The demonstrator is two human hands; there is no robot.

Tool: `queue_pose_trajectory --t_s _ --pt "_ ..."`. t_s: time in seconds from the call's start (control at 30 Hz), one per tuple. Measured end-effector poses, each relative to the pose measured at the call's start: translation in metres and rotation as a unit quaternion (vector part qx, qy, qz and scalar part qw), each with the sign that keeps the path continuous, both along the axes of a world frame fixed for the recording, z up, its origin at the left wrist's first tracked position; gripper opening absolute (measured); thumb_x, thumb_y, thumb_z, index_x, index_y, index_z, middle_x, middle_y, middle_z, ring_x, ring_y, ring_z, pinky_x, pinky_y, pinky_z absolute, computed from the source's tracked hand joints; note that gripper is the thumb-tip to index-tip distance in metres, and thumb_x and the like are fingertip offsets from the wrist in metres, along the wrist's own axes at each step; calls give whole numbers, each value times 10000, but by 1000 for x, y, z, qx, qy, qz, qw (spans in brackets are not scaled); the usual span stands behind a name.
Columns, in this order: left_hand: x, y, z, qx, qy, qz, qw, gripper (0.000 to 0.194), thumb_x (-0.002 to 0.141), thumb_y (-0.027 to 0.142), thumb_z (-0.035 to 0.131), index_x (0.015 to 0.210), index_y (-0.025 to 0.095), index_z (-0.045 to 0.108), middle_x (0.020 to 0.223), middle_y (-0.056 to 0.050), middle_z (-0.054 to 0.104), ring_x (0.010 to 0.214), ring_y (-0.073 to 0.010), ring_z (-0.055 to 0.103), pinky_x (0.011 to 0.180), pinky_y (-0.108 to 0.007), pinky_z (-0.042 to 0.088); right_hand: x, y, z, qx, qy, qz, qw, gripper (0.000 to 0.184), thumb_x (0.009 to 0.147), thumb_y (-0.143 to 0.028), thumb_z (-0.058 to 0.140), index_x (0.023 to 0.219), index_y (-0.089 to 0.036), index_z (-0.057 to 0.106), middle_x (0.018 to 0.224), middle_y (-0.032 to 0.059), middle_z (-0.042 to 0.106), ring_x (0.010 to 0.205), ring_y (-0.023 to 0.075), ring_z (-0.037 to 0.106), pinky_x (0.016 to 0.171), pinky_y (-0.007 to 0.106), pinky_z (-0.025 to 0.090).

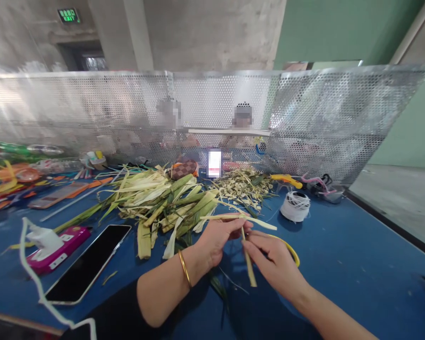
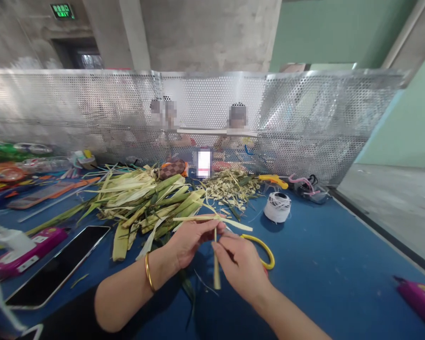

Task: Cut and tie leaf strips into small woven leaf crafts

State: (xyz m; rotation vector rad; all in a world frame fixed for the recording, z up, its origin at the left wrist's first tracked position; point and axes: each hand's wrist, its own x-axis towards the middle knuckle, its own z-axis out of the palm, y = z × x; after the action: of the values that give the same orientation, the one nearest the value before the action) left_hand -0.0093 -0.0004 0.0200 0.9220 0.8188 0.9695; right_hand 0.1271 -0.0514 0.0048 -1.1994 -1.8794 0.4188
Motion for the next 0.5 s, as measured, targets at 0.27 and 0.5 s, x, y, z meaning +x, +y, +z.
queue_pose_trajectory --t_s 0.27,0.5 --pt "-4 0 10 6 21 -77 997 198 611 223 760 778 137 696 688 -7 614 633 -104 541 631 -237 465 24 16 9 28 -64 -118 991 263 892 -431 461 823 -221 602 770 43 648 776 220 588 717 326 425" --pt "2 -1 2 55 110 -52 991 201 663 324 724 676 139 648 568 30 541 482 -56 399 421 -196 224 21 13 10 -72 -28 -73 994 352 863 -427 447 605 -206 537 540 -15 509 561 141 450 535 252 336"
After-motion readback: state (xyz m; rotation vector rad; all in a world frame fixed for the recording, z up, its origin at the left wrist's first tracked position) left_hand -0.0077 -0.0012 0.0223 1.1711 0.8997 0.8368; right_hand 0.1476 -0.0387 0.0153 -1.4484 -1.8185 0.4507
